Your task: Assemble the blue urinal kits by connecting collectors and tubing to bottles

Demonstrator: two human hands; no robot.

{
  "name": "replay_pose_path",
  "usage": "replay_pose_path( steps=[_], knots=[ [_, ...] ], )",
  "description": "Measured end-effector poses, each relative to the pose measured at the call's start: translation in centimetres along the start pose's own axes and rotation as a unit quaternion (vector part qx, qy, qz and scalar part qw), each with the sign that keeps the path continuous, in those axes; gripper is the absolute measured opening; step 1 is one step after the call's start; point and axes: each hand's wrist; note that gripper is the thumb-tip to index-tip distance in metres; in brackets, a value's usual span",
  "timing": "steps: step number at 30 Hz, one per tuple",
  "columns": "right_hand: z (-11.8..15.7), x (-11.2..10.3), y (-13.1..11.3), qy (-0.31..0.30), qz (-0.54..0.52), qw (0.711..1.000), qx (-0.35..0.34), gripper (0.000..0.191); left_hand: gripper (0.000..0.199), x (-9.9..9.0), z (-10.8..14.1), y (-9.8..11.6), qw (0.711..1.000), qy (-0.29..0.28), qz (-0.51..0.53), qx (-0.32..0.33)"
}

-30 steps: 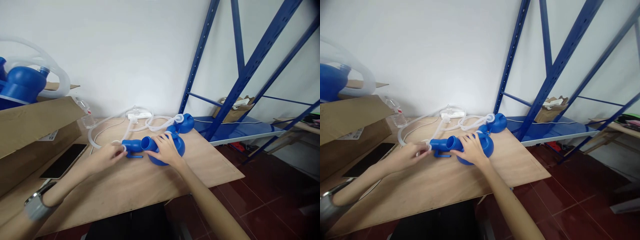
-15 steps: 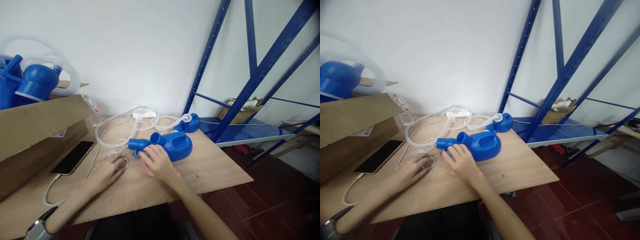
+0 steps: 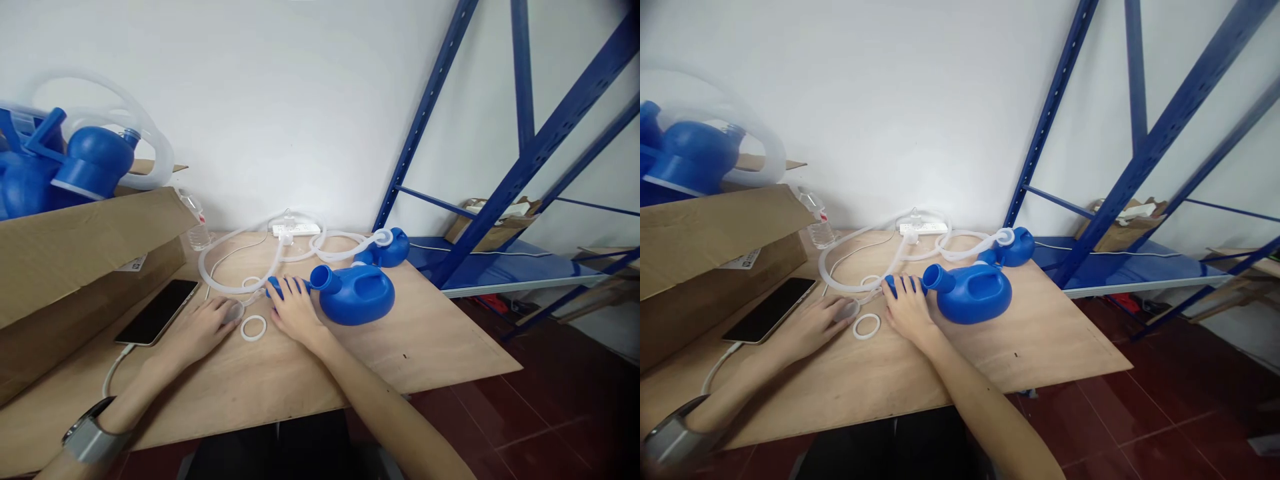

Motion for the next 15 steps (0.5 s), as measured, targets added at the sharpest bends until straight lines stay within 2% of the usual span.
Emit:
replay_pose_path(
  steps=[5,9,12,15],
  knots=[
    [1.0,-0.3,0.1,0.002,-0.021,1.0,-0.021,0.056,0.059,0.1,-0.1,-0.2,1.0,0.012,-0.001,-0.017],
    [1.0,-0.6,-0.1,0.007,-0.039,0.999,-0.02,0.052,0.058,-0.5,-0.9,0.1,0.999,-0.005,-0.028,-0.014],
    [0.9,-0.7,-0.1,0.029,-0.072,0.997,-0.028,0.055,0.06,-1.9,-2.3,1.0,0.998,-0.012,-0.061,-0.011],
    [0.9,-0.6,0.0,0.073,-0.116,0.99,-0.019,0.057,0.057,-3.0,-5.0,1.7,0.997,-0.061,-0.051,-0.006]
  ],
)
Point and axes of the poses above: each hand's wrist, its own z-axis away from the middle knuckle, its own x-axis out of the palm, y = z × x, and after that the axes turned 7 degrees about -z, right-handed
